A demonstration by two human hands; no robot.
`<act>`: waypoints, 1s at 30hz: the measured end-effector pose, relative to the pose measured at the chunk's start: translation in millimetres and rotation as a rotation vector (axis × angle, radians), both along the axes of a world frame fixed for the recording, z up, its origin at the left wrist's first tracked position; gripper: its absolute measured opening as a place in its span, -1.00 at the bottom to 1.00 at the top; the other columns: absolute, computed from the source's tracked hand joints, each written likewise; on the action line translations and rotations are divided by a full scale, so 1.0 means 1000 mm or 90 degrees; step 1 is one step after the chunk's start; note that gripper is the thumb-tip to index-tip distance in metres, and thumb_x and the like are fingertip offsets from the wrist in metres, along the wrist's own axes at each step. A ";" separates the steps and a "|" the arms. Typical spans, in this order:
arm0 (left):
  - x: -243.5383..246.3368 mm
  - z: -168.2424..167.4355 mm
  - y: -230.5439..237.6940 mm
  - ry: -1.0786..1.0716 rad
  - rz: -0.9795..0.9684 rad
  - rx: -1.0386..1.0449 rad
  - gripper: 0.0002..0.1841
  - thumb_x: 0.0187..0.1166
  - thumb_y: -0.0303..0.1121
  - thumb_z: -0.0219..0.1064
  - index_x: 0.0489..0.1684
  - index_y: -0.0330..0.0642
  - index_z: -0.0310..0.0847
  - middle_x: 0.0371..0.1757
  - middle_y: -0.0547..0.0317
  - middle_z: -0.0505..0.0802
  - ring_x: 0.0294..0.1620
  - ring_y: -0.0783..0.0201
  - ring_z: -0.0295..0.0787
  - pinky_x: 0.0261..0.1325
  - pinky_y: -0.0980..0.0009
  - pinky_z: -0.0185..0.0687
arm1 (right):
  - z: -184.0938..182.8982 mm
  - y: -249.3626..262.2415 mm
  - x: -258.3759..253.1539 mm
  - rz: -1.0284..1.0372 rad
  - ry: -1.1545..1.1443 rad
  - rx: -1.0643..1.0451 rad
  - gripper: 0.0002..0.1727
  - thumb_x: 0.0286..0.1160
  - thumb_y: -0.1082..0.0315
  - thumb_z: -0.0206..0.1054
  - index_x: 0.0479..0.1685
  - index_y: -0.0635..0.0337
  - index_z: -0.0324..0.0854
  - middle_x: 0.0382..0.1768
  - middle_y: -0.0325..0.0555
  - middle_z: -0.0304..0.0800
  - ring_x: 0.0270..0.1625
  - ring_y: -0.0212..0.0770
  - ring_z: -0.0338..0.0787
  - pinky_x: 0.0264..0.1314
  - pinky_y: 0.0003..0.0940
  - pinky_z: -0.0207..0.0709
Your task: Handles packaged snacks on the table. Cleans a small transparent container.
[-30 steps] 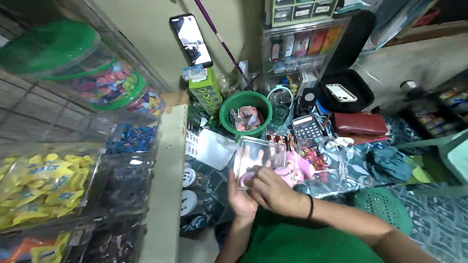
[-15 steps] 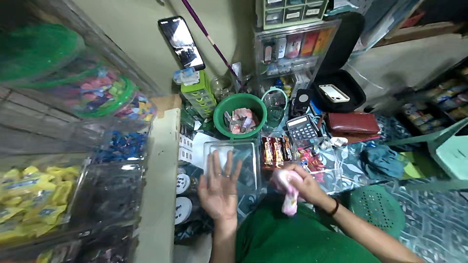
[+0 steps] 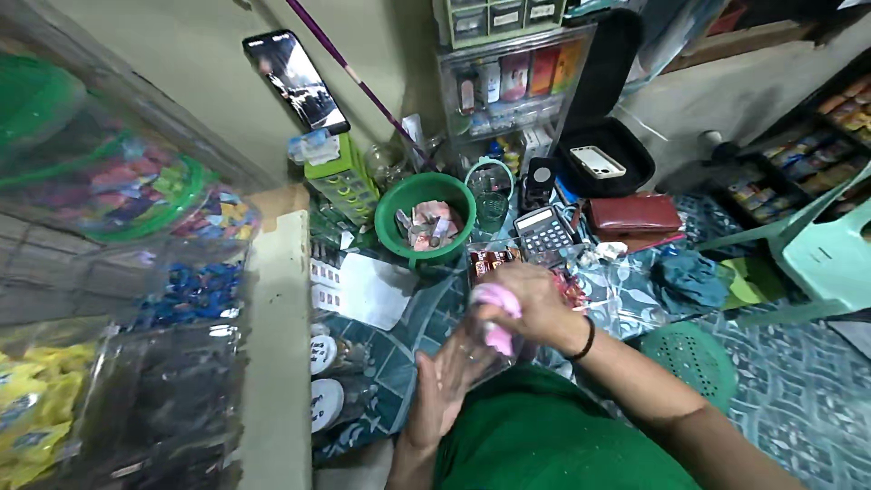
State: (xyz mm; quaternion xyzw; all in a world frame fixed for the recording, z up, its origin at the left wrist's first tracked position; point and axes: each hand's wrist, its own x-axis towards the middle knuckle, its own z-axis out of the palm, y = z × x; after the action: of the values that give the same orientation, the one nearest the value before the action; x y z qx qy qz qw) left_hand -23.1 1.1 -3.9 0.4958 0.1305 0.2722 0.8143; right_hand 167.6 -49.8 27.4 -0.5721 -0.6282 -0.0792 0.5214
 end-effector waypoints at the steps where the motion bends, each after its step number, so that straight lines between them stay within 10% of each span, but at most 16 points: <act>1: 0.000 0.003 -0.006 -0.036 -0.017 -0.039 -0.10 0.43 0.47 0.11 0.59 -0.05 0.46 0.41 0.21 0.76 0.46 0.16 0.67 0.49 -0.04 0.58 | -0.003 0.005 -0.014 -0.030 -0.022 -0.016 -0.40 0.71 -0.12 0.13 -0.18 0.29 0.80 -0.32 -0.01 0.91 -0.19 -0.16 0.91 -0.05 -0.21 0.77; 4: 0.012 0.007 -0.026 0.003 0.134 -0.037 -0.32 0.35 0.50 0.12 0.27 0.27 0.55 0.07 0.55 0.86 0.15 0.49 0.80 0.20 0.33 0.77 | -0.022 0.008 -0.059 0.070 0.076 -0.039 -0.51 0.74 0.13 0.16 0.32 0.39 0.63 0.32 0.19 0.78 0.53 0.13 0.65 0.70 0.15 0.32; 8: 0.016 0.003 -0.026 -0.012 0.231 -0.114 -0.25 0.15 0.61 0.15 0.02 0.24 0.75 -0.13 0.51 0.93 -0.03 0.58 0.86 0.09 0.47 0.80 | -0.041 -0.005 -0.077 0.234 0.129 -0.100 -0.30 0.84 0.02 -0.13 0.59 0.53 0.38 0.64 0.33 0.43 0.81 0.28 0.20 0.88 0.25 -0.17; 12: 0.010 -0.013 -0.024 -0.049 0.153 -0.078 -0.13 0.23 0.45 0.34 0.47 0.11 0.37 0.22 0.37 0.83 0.18 0.32 0.81 0.16 0.24 0.79 | -0.049 -0.002 -0.037 0.074 0.006 -0.213 -0.39 0.77 0.06 -0.02 0.66 0.23 0.42 0.67 0.08 0.47 0.79 0.22 0.28 0.78 0.45 -0.08; 14: 0.007 -0.013 -0.019 -0.122 0.084 -0.072 -0.04 0.43 0.20 0.39 0.80 -0.02 -0.01 0.62 -0.03 0.58 0.45 -0.13 0.69 0.35 -0.09 0.72 | -0.054 -0.005 -0.007 -0.017 0.084 -0.248 -0.43 0.62 0.35 0.17 0.64 0.27 0.44 0.59 0.14 0.56 0.66 0.12 0.52 0.71 0.21 0.31; 17: 0.007 0.005 -0.011 -0.103 0.083 -0.061 -0.18 0.67 -0.06 0.28 0.83 -0.03 -0.16 0.57 -0.09 0.64 0.37 -0.21 0.74 0.36 -0.10 0.73 | -0.060 -0.026 0.026 -0.095 0.204 -0.158 -0.49 0.55 0.52 0.21 0.52 0.44 0.49 0.36 0.22 0.73 0.34 -0.04 0.79 0.44 -0.09 0.63; 21: 0.012 0.006 0.022 0.055 0.164 -0.016 -0.39 0.86 -0.14 -0.08 0.79 -0.24 -0.15 0.48 -0.09 0.68 0.22 -0.08 0.84 0.20 0.03 0.85 | -0.019 -0.086 0.051 -0.081 0.533 -0.170 -0.61 0.81 0.11 0.06 0.22 0.12 0.70 -0.16 -0.38 0.85 -0.19 -0.60 0.76 -0.06 -0.57 0.69; 24: 0.030 -0.006 0.057 0.166 0.171 -0.009 -0.44 0.88 -0.16 -0.22 0.76 -0.28 -0.09 0.40 -0.15 0.70 0.15 -0.02 0.86 0.16 0.08 0.85 | 0.003 -0.150 0.073 0.201 0.724 -0.246 -0.24 0.39 -0.62 -0.09 -0.36 -0.28 0.82 -0.44 -0.59 0.86 -0.37 -0.66 0.77 -0.30 -0.62 0.67; 26: 0.053 -0.010 0.071 0.200 0.150 -0.023 -0.48 0.89 -0.22 -0.27 0.73 -0.30 -0.08 0.28 -0.17 0.72 0.05 0.01 0.89 0.11 0.12 0.86 | 0.002 -0.160 0.081 0.332 0.584 -0.320 -0.26 0.54 -0.53 -0.15 -0.04 -0.30 0.86 -0.13 -0.62 0.92 -0.07 -0.69 0.81 0.03 -0.64 0.69; 30: 0.104 -0.024 0.083 0.259 0.117 -0.048 -0.51 0.92 -0.24 -0.23 0.74 -0.24 -0.08 0.19 -0.28 0.73 -0.06 -0.05 0.90 0.05 0.09 0.86 | -0.033 -0.112 0.059 0.037 0.494 -0.598 -0.44 0.80 -0.02 0.05 0.64 0.05 0.47 0.12 -0.15 0.81 -0.02 -0.43 0.77 0.12 -0.36 0.67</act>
State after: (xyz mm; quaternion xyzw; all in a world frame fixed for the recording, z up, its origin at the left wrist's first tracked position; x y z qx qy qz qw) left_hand 80.5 84.4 -28.2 0.4958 0.3468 0.2344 0.7609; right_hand 226.1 -162.2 -5.2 -0.7106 -0.3754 0.4347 0.4064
